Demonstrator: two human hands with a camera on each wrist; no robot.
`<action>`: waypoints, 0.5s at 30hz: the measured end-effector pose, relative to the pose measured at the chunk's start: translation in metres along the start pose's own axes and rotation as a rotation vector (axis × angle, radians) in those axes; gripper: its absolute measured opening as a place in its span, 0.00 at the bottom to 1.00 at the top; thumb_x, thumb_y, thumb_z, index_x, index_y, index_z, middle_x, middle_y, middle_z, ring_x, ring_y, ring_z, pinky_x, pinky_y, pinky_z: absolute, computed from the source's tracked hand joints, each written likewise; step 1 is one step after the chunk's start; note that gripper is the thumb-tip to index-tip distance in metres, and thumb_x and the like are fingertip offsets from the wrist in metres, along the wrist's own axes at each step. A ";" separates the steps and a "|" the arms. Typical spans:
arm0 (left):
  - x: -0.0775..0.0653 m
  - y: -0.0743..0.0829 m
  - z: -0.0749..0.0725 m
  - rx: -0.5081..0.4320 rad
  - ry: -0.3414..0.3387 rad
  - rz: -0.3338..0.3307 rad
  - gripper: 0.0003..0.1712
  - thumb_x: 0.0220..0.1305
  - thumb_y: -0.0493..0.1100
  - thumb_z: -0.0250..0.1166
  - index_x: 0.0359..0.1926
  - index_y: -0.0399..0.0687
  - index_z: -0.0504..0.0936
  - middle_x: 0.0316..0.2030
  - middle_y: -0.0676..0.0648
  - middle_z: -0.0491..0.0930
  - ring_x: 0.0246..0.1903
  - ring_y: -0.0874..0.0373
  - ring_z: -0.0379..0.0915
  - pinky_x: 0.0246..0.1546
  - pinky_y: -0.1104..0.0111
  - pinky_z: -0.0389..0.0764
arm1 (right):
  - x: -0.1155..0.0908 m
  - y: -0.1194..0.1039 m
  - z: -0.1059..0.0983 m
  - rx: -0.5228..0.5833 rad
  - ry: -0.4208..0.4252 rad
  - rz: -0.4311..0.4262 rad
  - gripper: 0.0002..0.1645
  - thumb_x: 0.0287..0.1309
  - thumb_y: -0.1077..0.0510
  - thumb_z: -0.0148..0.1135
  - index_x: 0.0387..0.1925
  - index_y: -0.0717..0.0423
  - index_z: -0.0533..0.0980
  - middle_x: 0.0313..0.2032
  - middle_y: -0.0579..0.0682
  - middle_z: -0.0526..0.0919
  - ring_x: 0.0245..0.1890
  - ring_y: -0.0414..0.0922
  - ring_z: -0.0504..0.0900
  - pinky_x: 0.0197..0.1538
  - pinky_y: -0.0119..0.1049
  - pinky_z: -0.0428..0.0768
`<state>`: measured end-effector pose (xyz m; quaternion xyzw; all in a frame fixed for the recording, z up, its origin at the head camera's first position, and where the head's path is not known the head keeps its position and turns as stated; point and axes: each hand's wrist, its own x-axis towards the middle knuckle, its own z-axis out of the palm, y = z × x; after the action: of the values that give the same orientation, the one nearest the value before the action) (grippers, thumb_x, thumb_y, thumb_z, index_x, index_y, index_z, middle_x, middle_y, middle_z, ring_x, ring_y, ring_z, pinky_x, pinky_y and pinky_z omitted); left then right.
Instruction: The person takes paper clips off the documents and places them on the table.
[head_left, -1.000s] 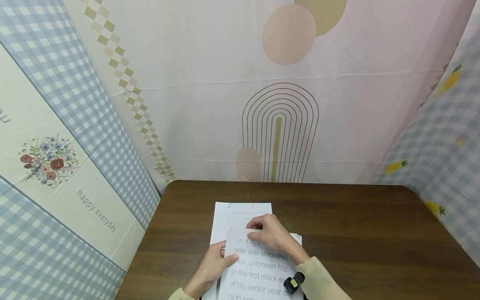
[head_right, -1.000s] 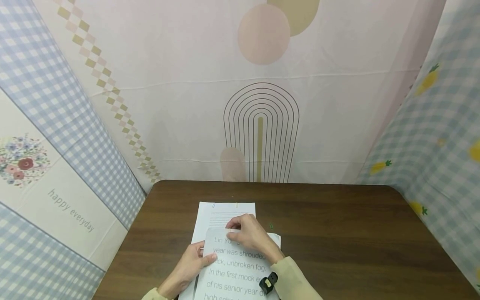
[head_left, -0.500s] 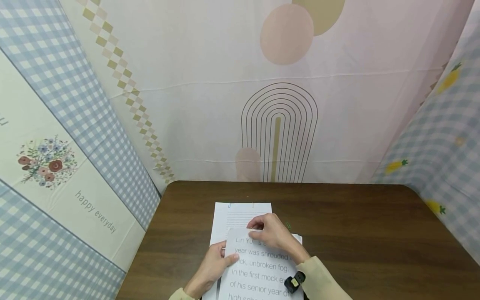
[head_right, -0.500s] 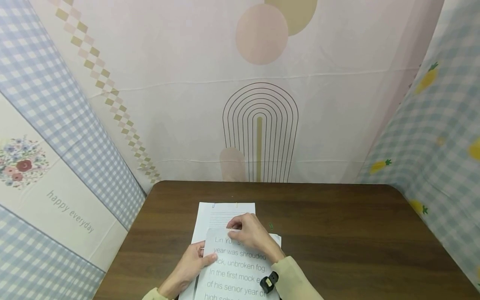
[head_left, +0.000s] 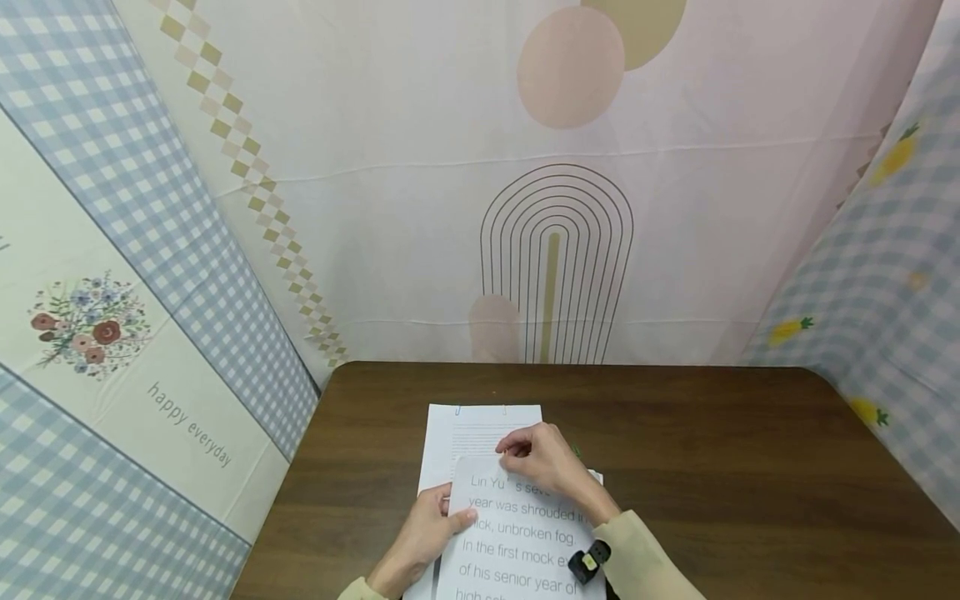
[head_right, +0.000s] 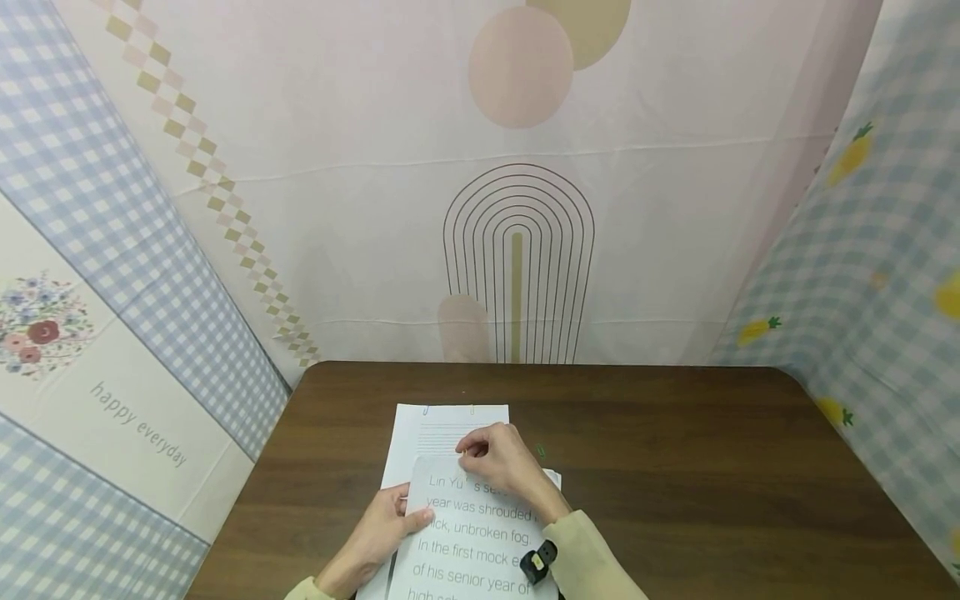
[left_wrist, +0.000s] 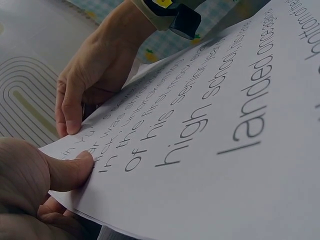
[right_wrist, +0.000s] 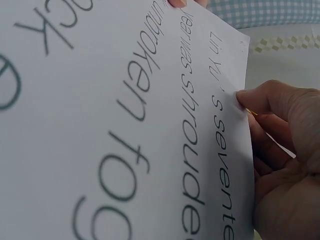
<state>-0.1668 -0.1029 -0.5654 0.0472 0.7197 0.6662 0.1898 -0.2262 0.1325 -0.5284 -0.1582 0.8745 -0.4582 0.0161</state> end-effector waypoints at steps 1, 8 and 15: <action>0.000 0.000 0.000 -0.001 -0.001 -0.002 0.18 0.72 0.31 0.67 0.60 0.28 0.81 0.41 0.37 0.93 0.34 0.53 0.93 0.36 0.66 0.92 | 0.000 0.000 0.000 0.003 0.004 0.002 0.08 0.62 0.65 0.72 0.39 0.53 0.92 0.30 0.43 0.87 0.30 0.35 0.77 0.35 0.25 0.77; -0.002 -0.002 -0.001 0.016 0.004 -0.018 0.19 0.72 0.31 0.67 0.61 0.28 0.81 0.41 0.37 0.93 0.34 0.52 0.93 0.36 0.63 0.93 | -0.004 -0.002 -0.001 0.026 0.035 0.020 0.09 0.65 0.64 0.72 0.44 0.55 0.92 0.38 0.47 0.93 0.34 0.36 0.81 0.38 0.25 0.79; -0.006 -0.002 -0.004 0.025 -0.001 -0.032 0.21 0.71 0.31 0.67 0.62 0.27 0.80 0.41 0.37 0.93 0.35 0.51 0.93 0.37 0.64 0.93 | -0.008 -0.002 -0.007 0.060 0.071 0.067 0.11 0.65 0.65 0.71 0.47 0.57 0.92 0.42 0.50 0.94 0.35 0.38 0.81 0.36 0.25 0.79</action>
<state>-0.1620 -0.1089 -0.5659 0.0383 0.7287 0.6539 0.2001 -0.2189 0.1390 -0.5239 -0.1120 0.8651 -0.4889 0.0051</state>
